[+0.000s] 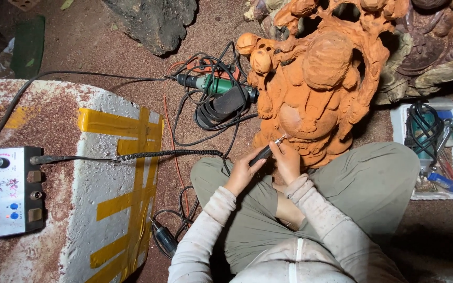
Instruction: Carving fine details into a wooden statue using a handheld rotary tool.
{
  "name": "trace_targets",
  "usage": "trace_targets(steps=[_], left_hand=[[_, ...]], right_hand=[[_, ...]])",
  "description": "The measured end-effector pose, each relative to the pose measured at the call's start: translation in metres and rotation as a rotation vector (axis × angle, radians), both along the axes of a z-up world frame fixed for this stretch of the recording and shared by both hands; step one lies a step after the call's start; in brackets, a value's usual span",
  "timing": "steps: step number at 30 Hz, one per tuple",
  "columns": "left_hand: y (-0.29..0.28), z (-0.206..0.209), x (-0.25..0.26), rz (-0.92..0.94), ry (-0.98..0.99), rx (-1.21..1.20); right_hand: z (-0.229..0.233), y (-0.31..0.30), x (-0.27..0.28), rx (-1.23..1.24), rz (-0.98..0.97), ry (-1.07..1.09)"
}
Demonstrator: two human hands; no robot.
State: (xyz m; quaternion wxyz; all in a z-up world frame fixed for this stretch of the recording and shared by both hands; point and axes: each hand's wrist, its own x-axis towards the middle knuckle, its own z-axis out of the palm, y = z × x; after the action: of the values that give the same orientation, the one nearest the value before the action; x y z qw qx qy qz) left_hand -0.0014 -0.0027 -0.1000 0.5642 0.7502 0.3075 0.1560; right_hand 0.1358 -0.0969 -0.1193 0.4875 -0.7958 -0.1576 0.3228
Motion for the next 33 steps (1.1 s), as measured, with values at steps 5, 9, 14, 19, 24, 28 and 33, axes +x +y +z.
trace_targets(steps=[5, 9, 14, 19, 24, 28, 33], left_hand=[[-0.005, 0.050, -0.002, -0.036, 0.094, 0.048], [-0.008, 0.058, -0.002, -0.006, 0.176, 0.076], [-0.006, 0.073, 0.006, -0.010, 0.220, 0.102], [-0.006, 0.086, 0.012, -0.044, 0.308, 0.120], [-0.007, 0.105, 0.015, -0.110, 0.399, 0.149], [-0.008, 0.115, 0.019, -0.137, 0.442, 0.164], [-0.006, 0.107, 0.017, -0.191, 0.513, 0.204]], right_hand=[[-0.016, -0.010, -0.005, 0.054, -0.005, -0.033], [-0.002, -0.001, -0.004, 0.093, -0.003, 0.015], [-0.015, -0.003, 0.000, 0.116, -0.019, 0.050], [-0.021, -0.009, -0.003, 0.144, -0.060, 0.063], [-0.030, -0.012, -0.007, 0.207, -0.135, 0.118], [0.033, -0.002, -0.010, 0.231, -0.165, 0.145], [0.044, -0.003, -0.012, 0.246, -0.174, 0.176]])
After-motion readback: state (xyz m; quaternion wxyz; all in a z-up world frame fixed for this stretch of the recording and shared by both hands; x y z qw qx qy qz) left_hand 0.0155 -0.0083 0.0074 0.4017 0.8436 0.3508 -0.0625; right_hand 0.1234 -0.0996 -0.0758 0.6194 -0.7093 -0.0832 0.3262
